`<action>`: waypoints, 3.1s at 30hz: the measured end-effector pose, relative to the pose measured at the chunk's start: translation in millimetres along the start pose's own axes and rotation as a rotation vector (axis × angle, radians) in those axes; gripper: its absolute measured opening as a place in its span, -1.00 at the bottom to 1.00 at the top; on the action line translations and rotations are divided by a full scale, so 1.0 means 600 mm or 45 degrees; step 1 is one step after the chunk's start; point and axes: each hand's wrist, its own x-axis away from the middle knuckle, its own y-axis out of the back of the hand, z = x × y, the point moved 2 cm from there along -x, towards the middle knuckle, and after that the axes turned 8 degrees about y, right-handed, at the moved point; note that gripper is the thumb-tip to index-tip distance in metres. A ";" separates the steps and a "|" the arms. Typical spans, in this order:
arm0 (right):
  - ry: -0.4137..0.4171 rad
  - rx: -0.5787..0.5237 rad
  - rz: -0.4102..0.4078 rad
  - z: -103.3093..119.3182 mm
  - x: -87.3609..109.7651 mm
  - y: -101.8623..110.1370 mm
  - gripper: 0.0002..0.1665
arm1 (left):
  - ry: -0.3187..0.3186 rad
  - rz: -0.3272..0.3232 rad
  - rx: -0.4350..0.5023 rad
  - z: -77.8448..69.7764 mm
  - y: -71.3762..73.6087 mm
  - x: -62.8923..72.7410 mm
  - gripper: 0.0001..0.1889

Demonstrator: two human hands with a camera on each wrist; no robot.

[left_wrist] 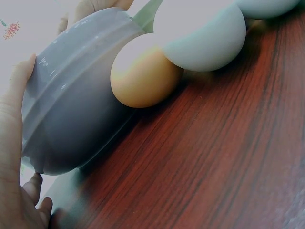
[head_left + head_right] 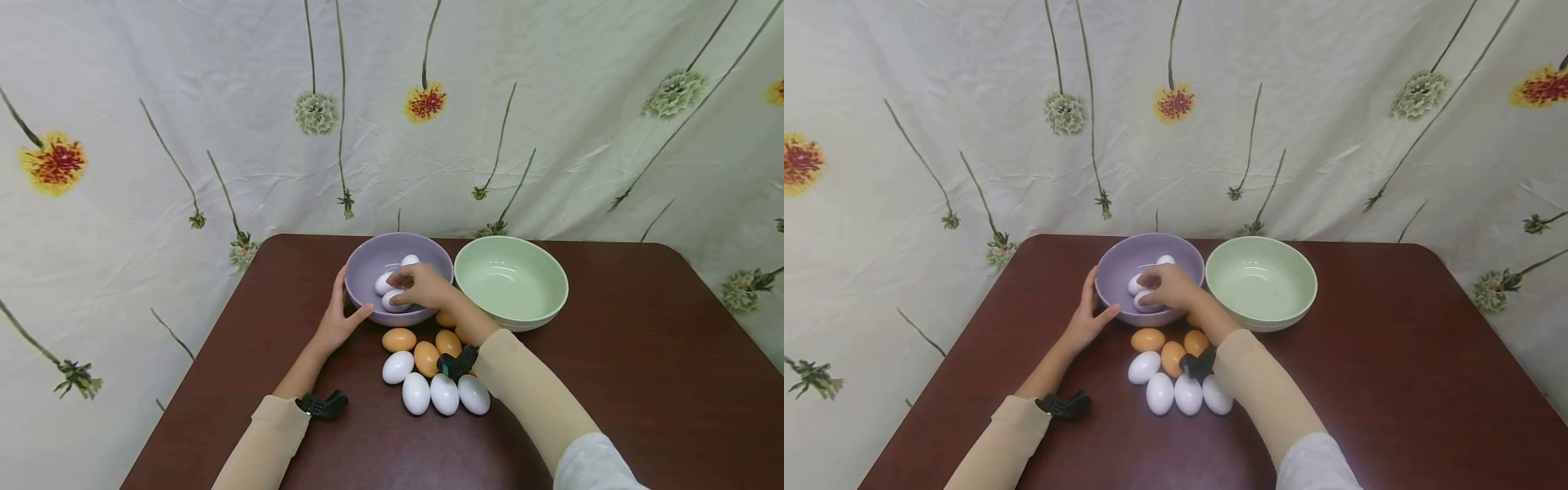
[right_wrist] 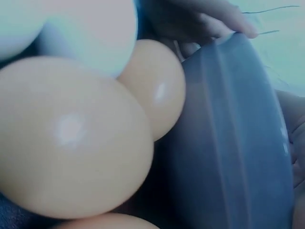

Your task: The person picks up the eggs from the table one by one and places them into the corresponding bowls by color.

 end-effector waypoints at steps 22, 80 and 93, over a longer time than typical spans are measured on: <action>0.007 -0.401 -0.149 0.005 0.086 0.045 -0.56 | -0.079 0.014 0.012 0.006 0.000 -0.006 -0.03; 0.219 -0.573 -0.152 -0.033 0.330 0.010 -0.55 | -0.048 0.007 0.009 0.006 -0.001 -0.005 -0.03; 0.242 -0.574 -0.133 -0.033 0.349 -0.007 -0.55 | -0.062 0.003 -0.004 0.007 0.000 -0.007 -0.03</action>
